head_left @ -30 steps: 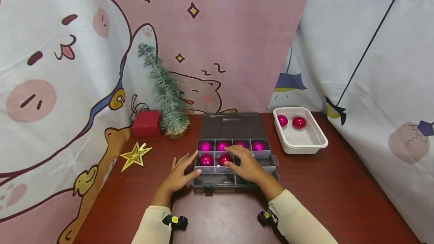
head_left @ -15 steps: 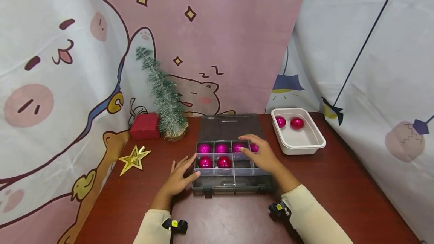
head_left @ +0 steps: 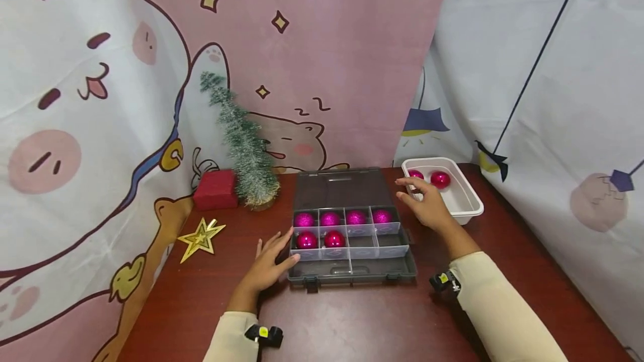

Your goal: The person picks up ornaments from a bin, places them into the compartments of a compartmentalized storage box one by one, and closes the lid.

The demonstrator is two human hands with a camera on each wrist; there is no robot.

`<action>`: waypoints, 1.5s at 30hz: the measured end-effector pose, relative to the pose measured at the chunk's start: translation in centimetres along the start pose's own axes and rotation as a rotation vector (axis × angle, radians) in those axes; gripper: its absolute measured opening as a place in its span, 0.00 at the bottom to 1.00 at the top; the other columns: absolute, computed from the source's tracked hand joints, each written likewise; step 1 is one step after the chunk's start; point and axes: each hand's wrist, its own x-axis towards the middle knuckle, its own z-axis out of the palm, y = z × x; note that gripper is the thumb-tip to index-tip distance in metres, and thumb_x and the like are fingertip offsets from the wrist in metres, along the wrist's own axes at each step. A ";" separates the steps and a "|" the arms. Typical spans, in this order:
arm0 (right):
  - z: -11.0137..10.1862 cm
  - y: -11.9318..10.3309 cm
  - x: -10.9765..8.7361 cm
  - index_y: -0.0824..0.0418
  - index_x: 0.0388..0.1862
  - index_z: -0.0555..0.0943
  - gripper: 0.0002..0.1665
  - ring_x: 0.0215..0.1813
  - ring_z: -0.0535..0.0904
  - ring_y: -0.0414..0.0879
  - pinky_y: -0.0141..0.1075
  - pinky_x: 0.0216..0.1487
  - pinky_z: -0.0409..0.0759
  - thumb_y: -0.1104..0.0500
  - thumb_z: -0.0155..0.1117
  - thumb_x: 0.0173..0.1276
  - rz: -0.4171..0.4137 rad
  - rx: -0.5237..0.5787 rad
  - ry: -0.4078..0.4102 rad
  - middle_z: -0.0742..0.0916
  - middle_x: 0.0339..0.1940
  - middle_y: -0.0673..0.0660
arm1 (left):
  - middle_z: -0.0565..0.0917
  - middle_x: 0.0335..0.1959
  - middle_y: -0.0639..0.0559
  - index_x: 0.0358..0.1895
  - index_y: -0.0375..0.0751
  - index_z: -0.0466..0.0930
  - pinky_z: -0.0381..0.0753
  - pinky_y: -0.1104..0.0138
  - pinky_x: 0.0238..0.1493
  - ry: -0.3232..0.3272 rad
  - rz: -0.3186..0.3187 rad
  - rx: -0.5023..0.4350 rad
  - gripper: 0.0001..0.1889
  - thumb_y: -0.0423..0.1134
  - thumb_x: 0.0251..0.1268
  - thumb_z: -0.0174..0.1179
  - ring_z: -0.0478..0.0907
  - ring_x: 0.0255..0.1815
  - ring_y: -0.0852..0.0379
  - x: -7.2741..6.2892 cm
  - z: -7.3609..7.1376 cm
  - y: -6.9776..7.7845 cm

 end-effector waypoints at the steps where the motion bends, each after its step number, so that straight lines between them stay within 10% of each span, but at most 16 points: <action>1: -0.5 0.3 0.4 0.67 0.61 0.88 0.18 0.56 0.80 0.25 0.25 0.57 0.76 0.68 0.73 0.74 0.010 -0.009 0.010 0.91 0.57 0.70 | 0.74 0.82 0.39 0.88 0.57 0.62 0.29 0.21 0.80 -0.012 -0.014 0.005 0.41 0.58 0.76 0.65 0.58 0.88 0.29 0.0 0.0 0.1; 5: -2.0 1.1 2.1 0.70 0.62 0.87 0.19 0.49 0.78 0.16 0.17 0.51 0.76 0.69 0.73 0.73 0.050 -0.022 0.023 0.90 0.57 0.75 | 0.72 0.84 0.42 0.88 0.57 0.61 0.27 0.23 0.82 -0.034 -0.057 0.018 0.41 0.56 0.77 0.65 0.57 0.90 0.32 0.0 0.0 0.3; 15: -4.7 3.8 5.6 0.72 0.66 0.83 0.23 0.53 0.83 0.41 0.17 0.45 0.73 0.60 0.69 0.79 0.232 -0.158 -0.043 0.88 0.64 0.74 | 0.71 0.85 0.44 0.88 0.57 0.62 0.28 0.23 0.82 -0.032 -0.065 0.002 0.41 0.55 0.76 0.65 0.57 0.90 0.32 -0.4 -0.2 0.3; 20: -5.6 5.1 7.0 0.72 0.71 0.79 0.29 0.46 0.80 0.37 0.23 0.36 0.78 0.57 0.68 0.79 0.378 -0.154 -0.099 0.85 0.68 0.76 | 0.72 0.84 0.42 0.88 0.57 0.62 0.27 0.23 0.83 -0.029 -0.056 0.002 0.41 0.55 0.76 0.65 0.57 0.90 0.32 0.0 -0.5 0.1; 34: -4.5 7.7 7.9 0.77 0.74 0.74 0.31 0.68 0.80 0.71 0.41 0.60 0.78 0.67 0.66 0.76 0.433 -0.241 -0.294 0.82 0.69 0.81 | 0.73 0.84 0.42 0.89 0.57 0.60 0.29 0.23 0.83 -0.056 -0.064 0.033 0.42 0.57 0.77 0.65 0.57 0.90 0.33 0.4 -1.0 0.6; 45: -4.9 9.3 7.1 0.69 0.74 0.78 0.33 0.72 0.79 0.76 0.63 0.73 0.77 0.68 0.71 0.70 0.389 -0.358 -0.339 0.83 0.68 0.80 | 0.76 0.80 0.37 0.88 0.56 0.62 0.32 0.17 0.78 -0.004 0.018 0.018 0.42 0.63 0.76 0.63 0.61 0.85 0.24 0.3 -0.2 0.5</action>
